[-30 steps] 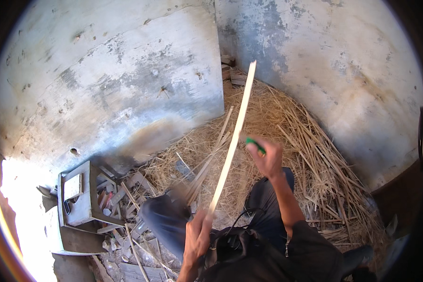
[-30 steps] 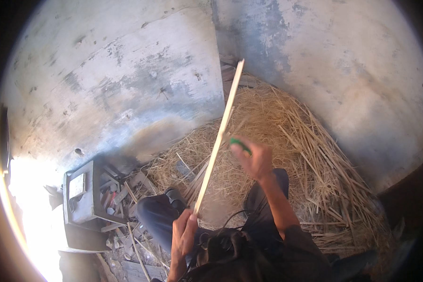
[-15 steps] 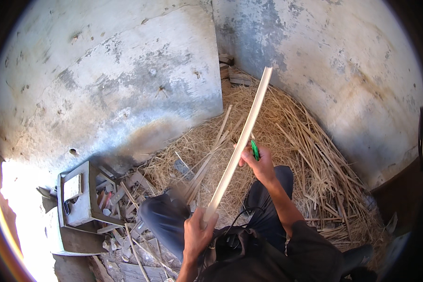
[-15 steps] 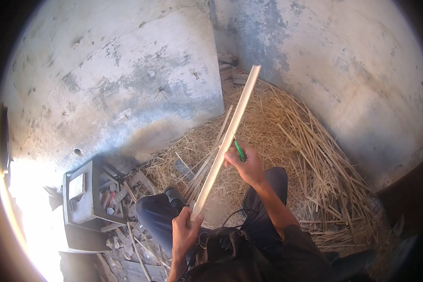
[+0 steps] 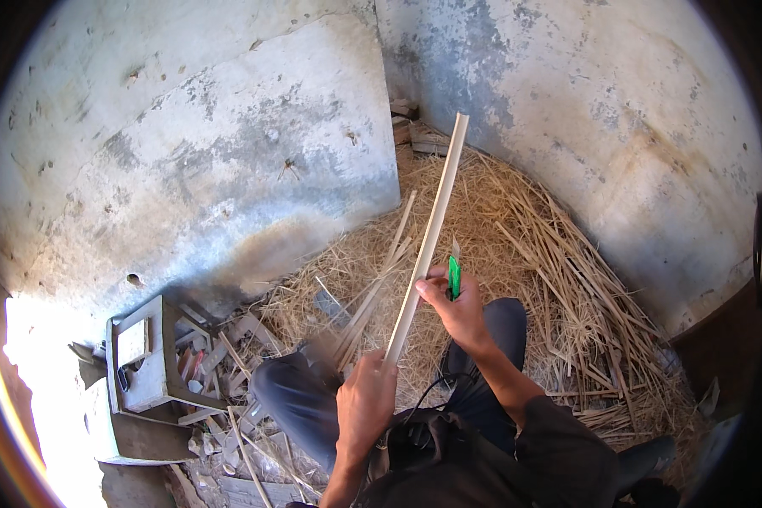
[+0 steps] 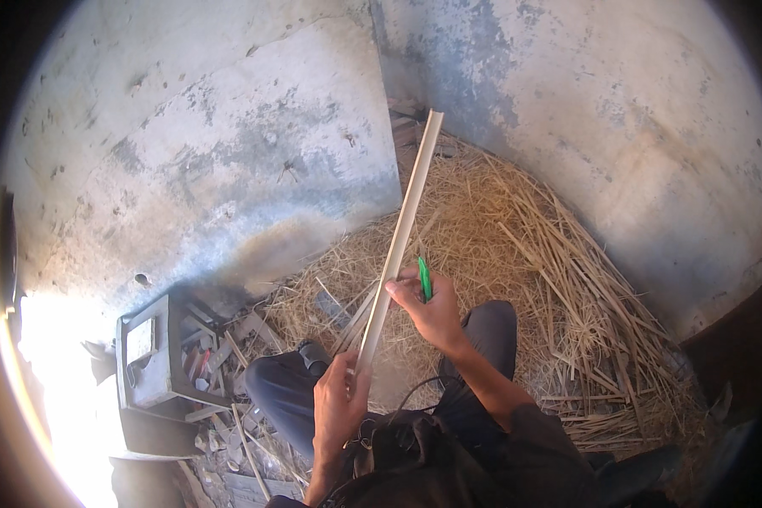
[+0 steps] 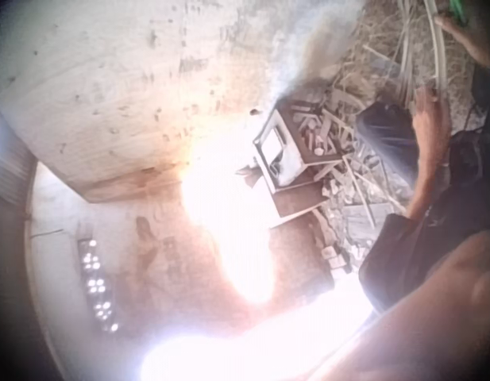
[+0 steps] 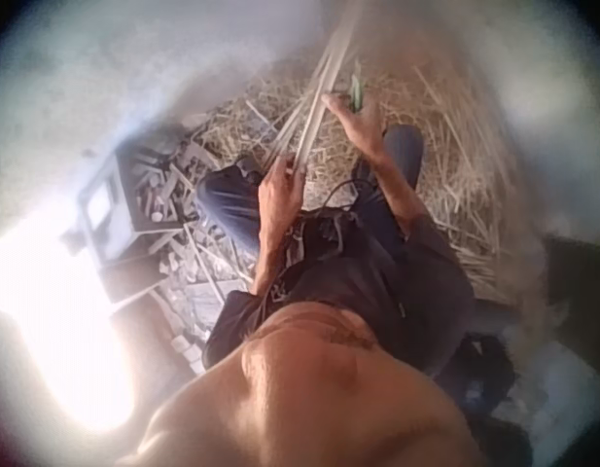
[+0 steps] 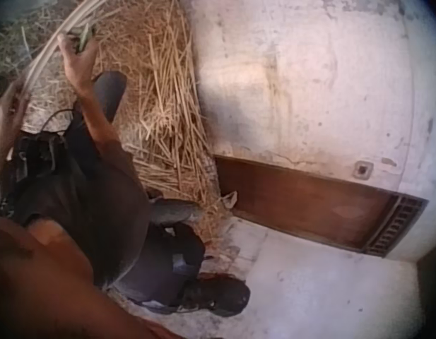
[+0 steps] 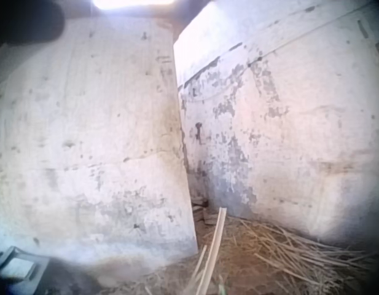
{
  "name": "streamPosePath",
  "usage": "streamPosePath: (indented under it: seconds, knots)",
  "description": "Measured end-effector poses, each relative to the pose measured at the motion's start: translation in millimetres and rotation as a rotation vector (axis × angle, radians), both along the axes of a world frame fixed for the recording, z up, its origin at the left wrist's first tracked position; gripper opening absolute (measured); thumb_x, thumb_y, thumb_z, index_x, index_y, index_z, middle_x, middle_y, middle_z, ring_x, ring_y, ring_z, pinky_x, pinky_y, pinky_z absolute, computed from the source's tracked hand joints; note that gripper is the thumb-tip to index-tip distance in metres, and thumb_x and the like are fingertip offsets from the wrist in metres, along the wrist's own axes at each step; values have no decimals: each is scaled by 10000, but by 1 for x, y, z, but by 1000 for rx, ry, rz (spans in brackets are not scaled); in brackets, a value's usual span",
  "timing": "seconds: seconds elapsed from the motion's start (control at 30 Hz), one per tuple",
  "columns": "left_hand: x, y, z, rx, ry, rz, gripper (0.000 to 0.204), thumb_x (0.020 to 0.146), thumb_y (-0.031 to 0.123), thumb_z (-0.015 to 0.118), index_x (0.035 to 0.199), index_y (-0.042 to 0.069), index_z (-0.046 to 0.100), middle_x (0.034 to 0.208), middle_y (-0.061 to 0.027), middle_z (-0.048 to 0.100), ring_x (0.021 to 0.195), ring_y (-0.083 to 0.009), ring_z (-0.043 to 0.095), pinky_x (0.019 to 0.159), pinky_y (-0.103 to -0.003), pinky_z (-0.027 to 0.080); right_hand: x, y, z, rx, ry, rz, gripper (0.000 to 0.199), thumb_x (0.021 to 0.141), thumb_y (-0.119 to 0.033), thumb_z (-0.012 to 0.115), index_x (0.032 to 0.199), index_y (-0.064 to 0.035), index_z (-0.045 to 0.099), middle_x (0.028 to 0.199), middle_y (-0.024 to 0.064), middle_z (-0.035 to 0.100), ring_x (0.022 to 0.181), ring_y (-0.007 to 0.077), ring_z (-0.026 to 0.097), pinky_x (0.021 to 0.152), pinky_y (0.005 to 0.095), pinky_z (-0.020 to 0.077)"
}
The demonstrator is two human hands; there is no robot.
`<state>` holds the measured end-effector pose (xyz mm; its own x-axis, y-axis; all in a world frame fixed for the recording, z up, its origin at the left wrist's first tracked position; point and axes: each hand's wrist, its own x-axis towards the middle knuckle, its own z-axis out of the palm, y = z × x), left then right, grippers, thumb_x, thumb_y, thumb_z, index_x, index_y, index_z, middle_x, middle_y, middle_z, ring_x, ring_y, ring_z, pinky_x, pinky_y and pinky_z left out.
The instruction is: The person sits on the floor and uses a green utility knife to shave thin strips from a long piece of bamboo. They hold the bamboo vertically and repeatedly scrape the blade along its length to remove the outer layer, creating a pile of shavings on the floor.
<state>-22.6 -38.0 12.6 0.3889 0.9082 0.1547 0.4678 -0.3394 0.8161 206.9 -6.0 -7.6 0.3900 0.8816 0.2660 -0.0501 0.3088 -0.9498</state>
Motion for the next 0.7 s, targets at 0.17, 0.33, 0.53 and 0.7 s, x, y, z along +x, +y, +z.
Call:
streamPosePath:
  seconds: [0.17,0.33,0.53,0.7]
  knots:
    - [2,1,2,-50,-92,-9,204,1067,170,618,1146,-18,620,873,-287,662,846,-524,658,728,-540,510,3,-5,-9,97,-134,-31,265,1020,-214,757,1161,5,710,896,72,769,785,124,733,680,296,546]
    - [-1,8,17,-151,-60,-26,253,1096,218,617,1044,-30,598,799,-264,646,747,-456,652,701,-499,500,7,-19,-8,125,-632,-37,361,974,-315,780,1210,-51,713,916,116,768,779,215,769,686,334,578]
    - [-5,13,11,-255,-162,-53,297,1127,239,579,1009,-33,601,793,-222,646,705,-349,626,688,-457,491,0,-20,-8,271,-852,-36,284,922,-297,816,1116,-95,770,932,76,788,794,261,784,680,362,600]
    - [-6,16,9,-285,-290,-123,312,1157,236,494,1020,-28,589,815,-204,628,735,-334,600,733,-458,480,-5,-21,-2,308,-876,-24,267,878,-276,854,1089,-121,802,936,38,801,772,225,782,657,343,605]
